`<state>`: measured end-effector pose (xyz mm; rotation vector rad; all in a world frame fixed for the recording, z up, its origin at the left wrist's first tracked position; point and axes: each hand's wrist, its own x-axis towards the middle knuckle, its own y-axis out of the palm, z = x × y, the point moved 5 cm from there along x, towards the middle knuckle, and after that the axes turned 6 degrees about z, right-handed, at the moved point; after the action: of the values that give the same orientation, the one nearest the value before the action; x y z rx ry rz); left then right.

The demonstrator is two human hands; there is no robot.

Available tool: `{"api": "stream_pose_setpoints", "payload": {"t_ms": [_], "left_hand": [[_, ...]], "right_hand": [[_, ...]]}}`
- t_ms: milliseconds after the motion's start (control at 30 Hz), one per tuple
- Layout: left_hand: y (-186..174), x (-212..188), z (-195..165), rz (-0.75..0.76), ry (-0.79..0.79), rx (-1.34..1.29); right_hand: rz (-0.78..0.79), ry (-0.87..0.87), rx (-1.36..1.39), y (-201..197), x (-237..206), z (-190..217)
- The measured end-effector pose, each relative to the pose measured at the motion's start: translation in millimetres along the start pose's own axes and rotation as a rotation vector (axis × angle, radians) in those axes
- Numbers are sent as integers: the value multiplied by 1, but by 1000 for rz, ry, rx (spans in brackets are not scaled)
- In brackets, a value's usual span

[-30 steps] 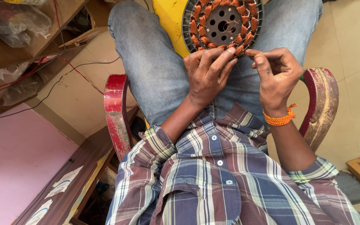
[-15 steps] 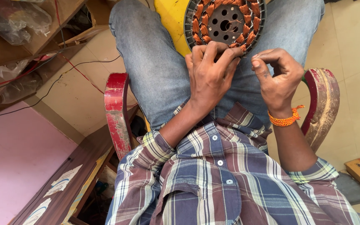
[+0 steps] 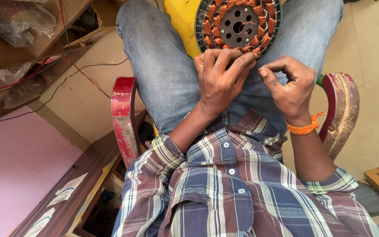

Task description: The person sits in a chair with a fan motor stator on their lap and uses a screwdriver to press and tuck copper winding wires into place around the stator slots. They rotate the stator between coils, work coil by coil around the circumference, and finally lift and turn the stator to check the windings.

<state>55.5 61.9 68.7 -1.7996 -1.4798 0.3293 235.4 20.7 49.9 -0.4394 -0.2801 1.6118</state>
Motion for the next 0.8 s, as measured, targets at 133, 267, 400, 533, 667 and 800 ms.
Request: {"api": "stream_pose_setpoints", "payload": {"t_ms": [133,267,400,533,667,800], "left_hand": [[2,-3,5,-43,47,3],[6,-6,11,-25,64,-24],[10,-8,18,3,81,-50],[14,-11,22,-24,115,-42],[17,-13,24,-33,131,-36],[20,-14,25,-35,134,-26]], "right_hand": [[22,17,0,1,0,0],[74,123,254,7,1,-10],[182,285,563,14,5,-26],[303,453,785,19,4,-39],[356,525,982,21,1,-44],[408,555,1044,18,-1,-45]]}}
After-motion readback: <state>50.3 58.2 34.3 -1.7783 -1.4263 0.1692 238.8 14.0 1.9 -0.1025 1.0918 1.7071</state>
